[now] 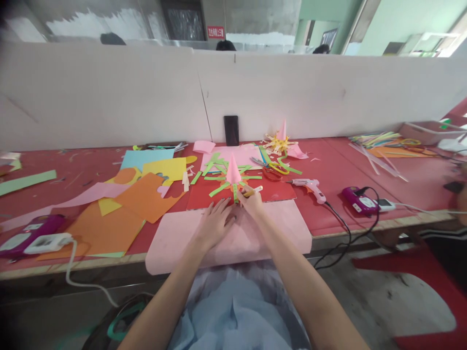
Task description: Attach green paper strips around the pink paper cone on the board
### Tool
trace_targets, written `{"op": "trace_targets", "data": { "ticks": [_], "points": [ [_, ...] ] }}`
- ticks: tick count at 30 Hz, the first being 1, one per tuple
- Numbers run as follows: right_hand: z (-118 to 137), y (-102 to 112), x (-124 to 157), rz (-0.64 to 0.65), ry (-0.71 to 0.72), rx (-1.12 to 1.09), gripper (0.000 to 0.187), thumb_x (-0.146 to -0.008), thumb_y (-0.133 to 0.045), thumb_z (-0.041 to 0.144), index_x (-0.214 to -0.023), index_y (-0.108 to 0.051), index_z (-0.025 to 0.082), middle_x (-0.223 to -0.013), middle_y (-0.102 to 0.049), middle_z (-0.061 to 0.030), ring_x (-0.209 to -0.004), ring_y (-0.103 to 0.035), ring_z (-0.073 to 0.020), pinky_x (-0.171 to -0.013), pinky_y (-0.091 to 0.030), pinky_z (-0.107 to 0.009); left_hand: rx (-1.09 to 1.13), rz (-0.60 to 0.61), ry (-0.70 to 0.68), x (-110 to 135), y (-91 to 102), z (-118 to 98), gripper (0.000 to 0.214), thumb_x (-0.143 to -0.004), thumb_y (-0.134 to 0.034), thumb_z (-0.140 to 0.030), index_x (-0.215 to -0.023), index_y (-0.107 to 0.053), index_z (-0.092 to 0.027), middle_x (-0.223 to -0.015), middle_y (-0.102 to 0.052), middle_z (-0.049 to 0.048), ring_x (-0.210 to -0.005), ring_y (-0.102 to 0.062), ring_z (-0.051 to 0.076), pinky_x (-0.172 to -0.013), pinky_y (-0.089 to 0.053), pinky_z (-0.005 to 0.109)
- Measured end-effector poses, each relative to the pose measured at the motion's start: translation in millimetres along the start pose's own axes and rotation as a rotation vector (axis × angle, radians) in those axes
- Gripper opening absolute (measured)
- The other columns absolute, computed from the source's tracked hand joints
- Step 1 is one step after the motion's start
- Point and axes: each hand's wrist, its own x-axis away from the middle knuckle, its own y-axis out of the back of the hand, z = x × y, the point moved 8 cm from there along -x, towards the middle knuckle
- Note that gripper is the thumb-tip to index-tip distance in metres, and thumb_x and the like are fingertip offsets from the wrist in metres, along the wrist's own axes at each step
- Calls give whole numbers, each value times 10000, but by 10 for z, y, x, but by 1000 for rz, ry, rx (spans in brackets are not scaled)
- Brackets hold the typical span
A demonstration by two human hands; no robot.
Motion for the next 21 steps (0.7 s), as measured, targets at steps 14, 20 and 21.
{"op": "trace_targets", "data": {
  "ticks": [14, 20, 21],
  "points": [
    [31, 123, 1, -157, -25, 148, 223, -705, -478, 313, -541, -347, 237, -402, -416, 73, -414, -418, -102, -464, -352, -212, -20, 33, 3, -4, -22, 1, 405, -919, -378, -354, -1282, -487, -211, -1442, -402, 73, -1336, -347, 233, -1124, -215, 481],
    [8, 106, -3, -141, -37, 143, 224, -708, -471, 310, -544, -336, 238, -410, -413, 74, -417, -431, -106, -472, -362, -216, -16, 20, 7, 3, 0, -5, 408, -917, -378, -354, -1284, -484, -211, -1431, -419, 71, -1327, -361, 237, -1121, -223, 483],
    [2, 106, -6, -141, -36, 143, 225, -707, -473, 311, -543, -336, 239, -408, -409, 74, -415, -427, -106, -471, -362, -216, -15, 12, 4, 5, 4, -7, 409, -917, -377, -350, -1287, -482, -211, -1422, -432, 73, -1324, -366, 236, -1120, -226, 482]
  ]
}}
